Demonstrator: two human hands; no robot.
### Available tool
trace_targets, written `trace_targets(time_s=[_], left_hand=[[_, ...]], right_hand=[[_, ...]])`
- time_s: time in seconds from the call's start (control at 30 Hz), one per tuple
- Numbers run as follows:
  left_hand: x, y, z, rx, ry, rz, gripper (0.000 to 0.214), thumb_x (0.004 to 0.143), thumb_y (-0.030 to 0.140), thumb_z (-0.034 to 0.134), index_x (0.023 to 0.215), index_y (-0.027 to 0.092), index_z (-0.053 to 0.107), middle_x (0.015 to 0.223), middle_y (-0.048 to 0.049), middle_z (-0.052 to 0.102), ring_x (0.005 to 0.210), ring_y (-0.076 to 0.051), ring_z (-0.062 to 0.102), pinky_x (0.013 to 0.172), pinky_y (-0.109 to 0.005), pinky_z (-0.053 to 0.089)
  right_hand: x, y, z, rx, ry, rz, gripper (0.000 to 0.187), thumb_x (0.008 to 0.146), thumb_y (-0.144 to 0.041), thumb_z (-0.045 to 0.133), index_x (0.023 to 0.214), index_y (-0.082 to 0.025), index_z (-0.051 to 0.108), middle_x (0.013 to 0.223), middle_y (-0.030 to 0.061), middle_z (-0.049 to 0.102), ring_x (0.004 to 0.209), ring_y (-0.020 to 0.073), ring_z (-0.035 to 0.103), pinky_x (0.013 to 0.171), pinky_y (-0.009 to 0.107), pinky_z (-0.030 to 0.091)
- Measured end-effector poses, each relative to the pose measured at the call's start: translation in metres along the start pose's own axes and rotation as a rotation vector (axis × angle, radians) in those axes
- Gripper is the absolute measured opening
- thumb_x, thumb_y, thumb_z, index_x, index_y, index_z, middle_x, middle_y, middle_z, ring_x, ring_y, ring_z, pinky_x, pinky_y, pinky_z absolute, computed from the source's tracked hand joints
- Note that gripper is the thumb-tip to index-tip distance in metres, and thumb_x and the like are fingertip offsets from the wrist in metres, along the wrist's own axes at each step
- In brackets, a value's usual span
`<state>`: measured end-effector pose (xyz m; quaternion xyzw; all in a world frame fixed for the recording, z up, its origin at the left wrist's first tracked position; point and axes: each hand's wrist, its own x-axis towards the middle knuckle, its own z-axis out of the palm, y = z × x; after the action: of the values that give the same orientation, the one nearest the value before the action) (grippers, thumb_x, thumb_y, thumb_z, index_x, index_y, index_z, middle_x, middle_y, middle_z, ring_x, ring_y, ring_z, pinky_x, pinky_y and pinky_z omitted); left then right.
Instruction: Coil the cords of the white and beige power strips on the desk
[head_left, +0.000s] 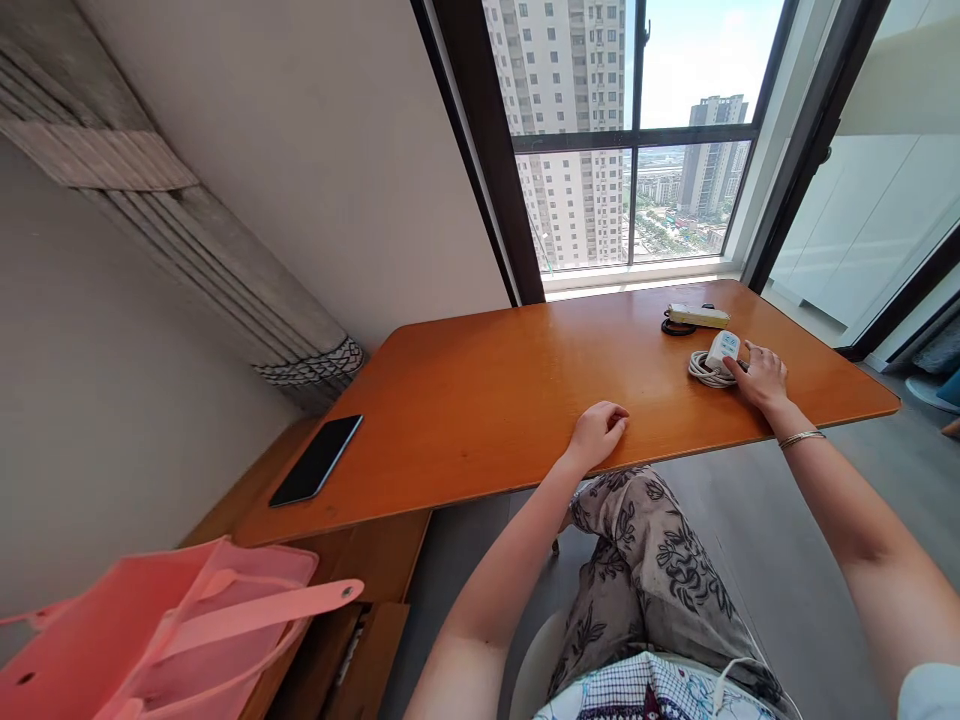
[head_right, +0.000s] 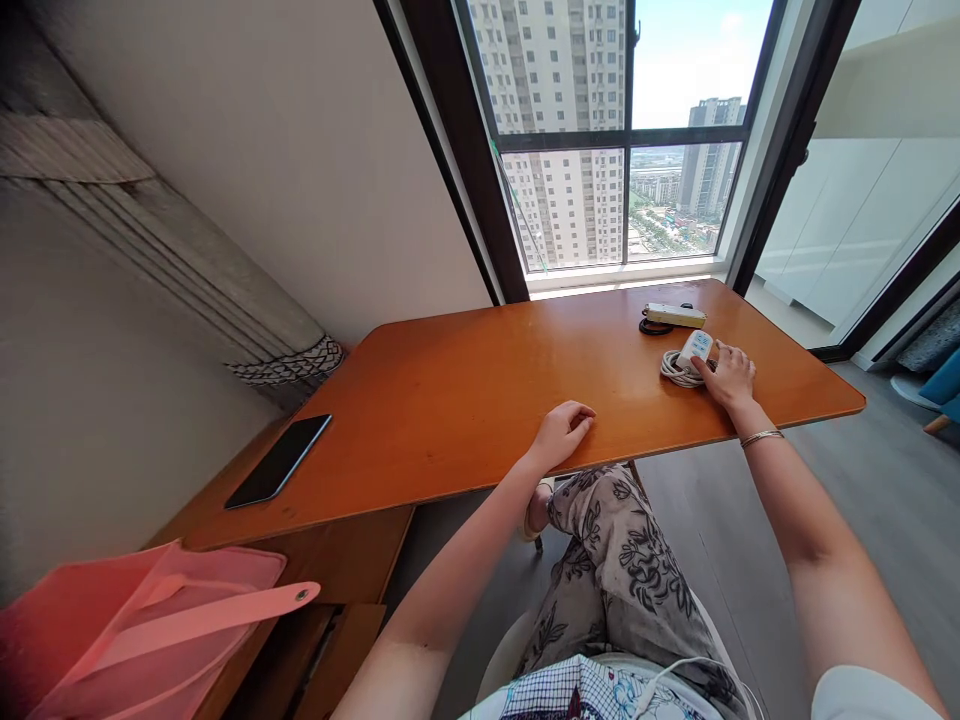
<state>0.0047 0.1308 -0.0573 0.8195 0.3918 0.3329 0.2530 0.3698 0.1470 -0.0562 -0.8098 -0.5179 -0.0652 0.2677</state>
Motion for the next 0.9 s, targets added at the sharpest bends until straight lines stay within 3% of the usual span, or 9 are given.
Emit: trace_targets(time_s=[0.2, 0.37, 0.5, 0.6, 0.7, 0.77, 0.9], left_hand=[[0.0, -0.001, 0.001, 0.006, 0.001, 0.01, 0.013, 0.086, 0.018, 0.056, 0.09, 0.019, 0.068, 0.094, -0.006, 0.072, 0.091, -0.02, 0.067, 0.087, -0.035, 0.054], [-0.001, 0.001, 0.0, 0.008, -0.006, 0.006, 0.013, 0.087, 0.019, 0.056, 0.09, 0.019, 0.068, 0.095, -0.0058, 0.072, 0.091, -0.019, 0.066, 0.087, -0.035, 0.054], [-0.003, 0.005, -0.001, 0.108, 0.028, -0.005, 0.015, 0.088, 0.019, 0.055, 0.094, 0.019, 0.068, 0.105, -0.0088, 0.071, 0.102, -0.022, 0.065, 0.095, -0.039, 0.051], [-0.004, 0.007, 0.001, 0.259, 0.071, -0.054, 0.02, 0.086, 0.02, 0.059, 0.104, 0.02, 0.068, 0.127, -0.012, 0.066, 0.125, -0.028, 0.057, 0.111, -0.047, 0.041], [-0.004, 0.007, 0.005, 0.374, 0.045, -0.134, 0.034, 0.087, 0.024, 0.061, 0.121, 0.018, 0.064, 0.144, -0.0149, 0.056, 0.142, -0.032, 0.042, 0.12, -0.054, 0.028], [-0.004, 0.006, 0.007, 0.421, -0.001, -0.163, 0.039, 0.091, 0.028, 0.057, 0.128, 0.018, 0.06, 0.149, -0.0158, 0.052, 0.144, -0.032, 0.039, 0.121, -0.055, 0.023], [-0.005, 0.007, 0.009, 0.481, -0.059, -0.162, 0.044, 0.095, 0.036, 0.05, 0.135, 0.018, 0.056, 0.154, -0.0168, 0.046, 0.146, -0.031, 0.037, 0.122, -0.055, 0.021]], right_hand=[[-0.006, 0.002, 0.005, 0.141, 0.182, 0.019, 0.07, 0.094, -0.061, 0.033, 0.137, -0.009, 0.052, 0.143, 0.0246, 0.049, 0.137, 0.0373, 0.038, 0.111, 0.056, 0.03], [-0.04, -0.044, -0.015, 0.231, 0.245, -0.208, 0.051, 0.095, -0.049, 0.039, 0.129, -0.016, 0.058, 0.138, 0.0185, 0.055, 0.13, 0.0324, 0.045, 0.111, 0.051, 0.033], [-0.077, -0.095, -0.02, 0.252, 0.007, -0.437, 0.045, 0.097, -0.041, 0.037, 0.125, -0.02, 0.064, 0.131, 0.0141, 0.062, 0.13, 0.0312, 0.048, 0.113, 0.049, 0.03], [-0.094, -0.122, -0.007, 0.21, -0.186, -0.567, 0.05, 0.097, -0.04, 0.039, 0.139, -0.02, 0.057, 0.143, 0.0118, 0.057, 0.141, 0.0314, 0.039, 0.118, 0.05, 0.026], [-0.1, -0.135, 0.006, 0.052, -0.391, -0.548, 0.059, 0.098, -0.049, 0.039, 0.149, -0.02, 0.047, 0.158, 0.011, 0.04, 0.15, 0.0337, 0.025, 0.12, 0.055, 0.019], [-0.099, -0.138, 0.009, -0.015, -0.49, -0.526, 0.063, 0.099, -0.055, 0.036, 0.152, -0.022, 0.043, 0.162, 0.0109, 0.034, 0.151, 0.0338, 0.024, 0.121, 0.056, 0.017], [-0.099, -0.138, 0.006, -0.039, -0.519, -0.512, 0.066, 0.1, -0.058, 0.035, 0.154, -0.021, 0.039, 0.163, 0.0113, 0.03, 0.152, 0.0318, 0.022, 0.122, 0.053, 0.016]])
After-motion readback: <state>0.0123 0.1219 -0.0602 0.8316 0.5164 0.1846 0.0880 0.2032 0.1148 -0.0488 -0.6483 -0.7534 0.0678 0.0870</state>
